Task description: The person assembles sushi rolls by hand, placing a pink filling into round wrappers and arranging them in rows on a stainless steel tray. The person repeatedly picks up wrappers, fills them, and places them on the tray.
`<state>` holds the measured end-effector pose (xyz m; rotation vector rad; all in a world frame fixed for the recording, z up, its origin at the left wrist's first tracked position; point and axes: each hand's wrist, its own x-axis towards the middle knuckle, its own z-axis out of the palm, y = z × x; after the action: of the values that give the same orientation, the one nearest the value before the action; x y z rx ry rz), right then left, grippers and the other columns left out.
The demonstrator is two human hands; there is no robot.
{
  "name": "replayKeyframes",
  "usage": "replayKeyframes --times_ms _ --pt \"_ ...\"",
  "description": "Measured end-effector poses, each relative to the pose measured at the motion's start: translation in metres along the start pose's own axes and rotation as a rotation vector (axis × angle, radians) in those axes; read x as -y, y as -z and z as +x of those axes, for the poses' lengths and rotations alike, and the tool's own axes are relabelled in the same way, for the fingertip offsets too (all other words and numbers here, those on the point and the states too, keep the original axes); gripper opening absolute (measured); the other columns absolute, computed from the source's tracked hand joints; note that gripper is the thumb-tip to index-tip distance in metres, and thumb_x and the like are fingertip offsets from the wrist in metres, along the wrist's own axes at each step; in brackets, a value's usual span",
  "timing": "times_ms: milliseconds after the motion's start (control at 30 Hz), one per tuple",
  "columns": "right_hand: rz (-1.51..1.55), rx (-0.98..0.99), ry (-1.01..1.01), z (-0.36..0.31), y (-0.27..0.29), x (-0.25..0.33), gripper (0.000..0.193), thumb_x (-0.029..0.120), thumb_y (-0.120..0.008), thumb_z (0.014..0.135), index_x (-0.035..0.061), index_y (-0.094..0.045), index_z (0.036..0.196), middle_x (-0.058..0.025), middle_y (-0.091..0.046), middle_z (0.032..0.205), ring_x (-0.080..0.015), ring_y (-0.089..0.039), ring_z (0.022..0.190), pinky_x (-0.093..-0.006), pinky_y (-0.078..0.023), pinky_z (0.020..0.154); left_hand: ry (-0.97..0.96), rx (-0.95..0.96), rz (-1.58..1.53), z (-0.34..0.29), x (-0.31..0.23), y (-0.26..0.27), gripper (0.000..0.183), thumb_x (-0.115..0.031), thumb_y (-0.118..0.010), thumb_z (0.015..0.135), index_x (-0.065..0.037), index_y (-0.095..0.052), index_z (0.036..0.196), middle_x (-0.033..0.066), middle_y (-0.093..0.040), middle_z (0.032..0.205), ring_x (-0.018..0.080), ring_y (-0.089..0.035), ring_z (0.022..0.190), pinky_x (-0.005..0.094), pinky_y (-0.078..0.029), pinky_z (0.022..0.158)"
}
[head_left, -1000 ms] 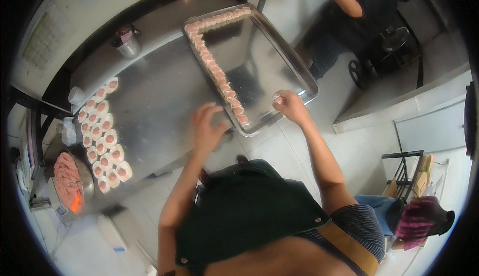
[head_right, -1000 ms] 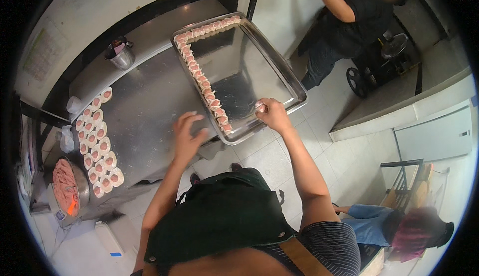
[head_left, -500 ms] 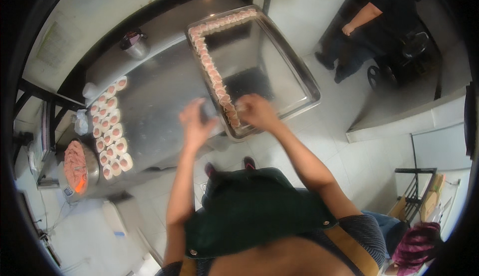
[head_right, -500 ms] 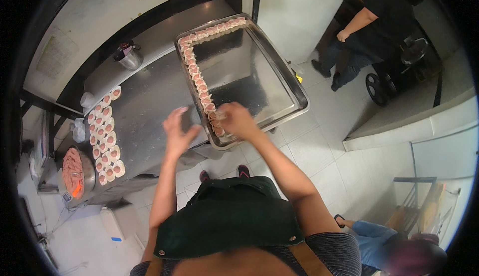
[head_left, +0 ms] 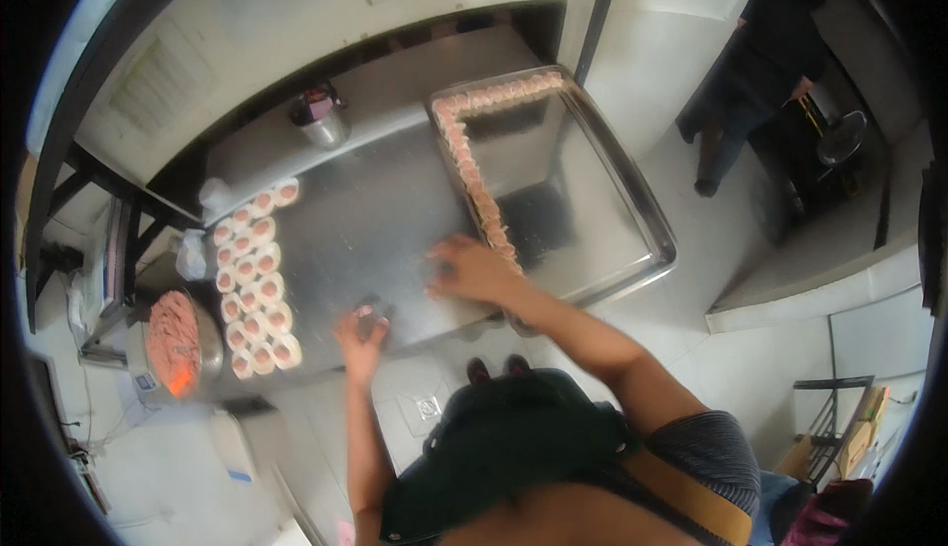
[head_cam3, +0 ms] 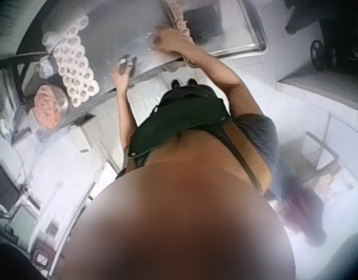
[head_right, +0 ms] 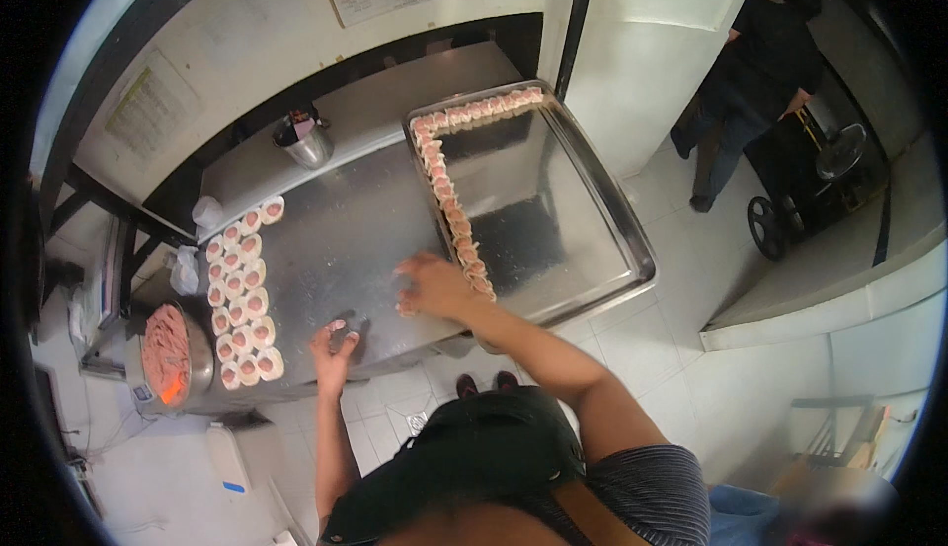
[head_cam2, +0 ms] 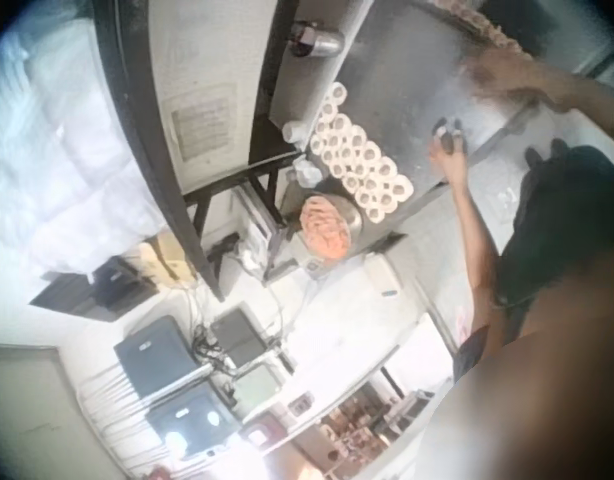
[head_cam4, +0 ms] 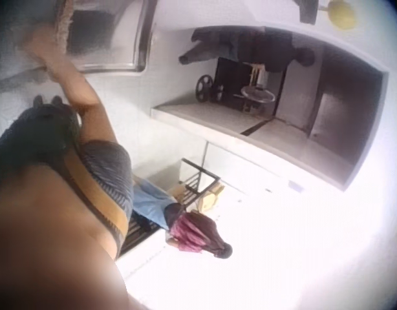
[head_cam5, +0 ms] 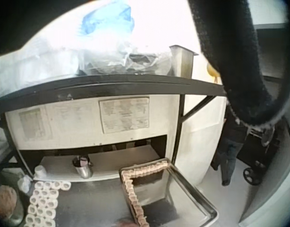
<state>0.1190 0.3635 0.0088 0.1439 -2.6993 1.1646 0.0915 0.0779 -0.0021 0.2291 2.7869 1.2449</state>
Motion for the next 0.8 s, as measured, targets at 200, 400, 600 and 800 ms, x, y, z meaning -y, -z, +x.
replayKeyframes --times_ms 200,400,600,800 --pt "-0.247 -0.013 -0.392 0.072 0.096 -0.124 0.032 0.027 -0.067 0.080 0.0085 -0.067 0.106 -0.0186 -0.066 0.105 -0.0358 -0.062 0.103 -0.0437 -0.050 0.089 -0.474 0.181 0.156 0.099 -0.072 -0.009 0.035 -0.018 -0.072 0.078 -0.009 -0.065 0.111 0.0112 -0.061 0.114 0.0330 -0.050 0.110 0.0410 -0.038 0.097" --pt "-0.126 -0.326 -0.356 0.158 0.088 -0.229 0.023 0.024 -0.065 0.081 0.0100 -0.070 0.099 -0.0185 -0.067 0.100 -0.0389 -0.063 0.098 -0.0468 -0.050 0.086 -0.718 0.227 0.314 0.227 -0.140 -0.089 0.031 -0.013 -0.069 0.079 -0.008 -0.067 0.110 0.0152 -0.056 0.122 0.0346 -0.047 0.115 0.0419 -0.038 0.100" --pt "-0.112 -0.397 -0.281 0.215 0.067 -0.257 0.024 0.029 -0.067 0.082 0.0079 -0.070 0.093 -0.0191 -0.068 0.093 -0.0384 -0.065 0.092 -0.0469 -0.052 0.082 -0.659 -0.004 0.368 0.324 -0.167 -0.191 0.030 -0.013 -0.067 0.081 -0.008 -0.068 0.110 0.0146 -0.057 0.118 0.0336 -0.047 0.116 0.0415 -0.038 0.101" --pt "-0.206 -0.230 -0.141 0.249 0.070 -0.266 0.023 0.026 -0.066 0.082 0.0056 -0.071 0.091 -0.0194 -0.067 0.088 -0.0378 -0.064 0.087 -0.0472 -0.050 0.078 -0.656 -0.070 0.749 0.373 -0.189 -0.226 0.023 -0.014 -0.068 0.076 -0.010 -0.074 0.099 0.0102 -0.056 0.126 0.0377 -0.045 0.117 0.0440 -0.043 0.099"
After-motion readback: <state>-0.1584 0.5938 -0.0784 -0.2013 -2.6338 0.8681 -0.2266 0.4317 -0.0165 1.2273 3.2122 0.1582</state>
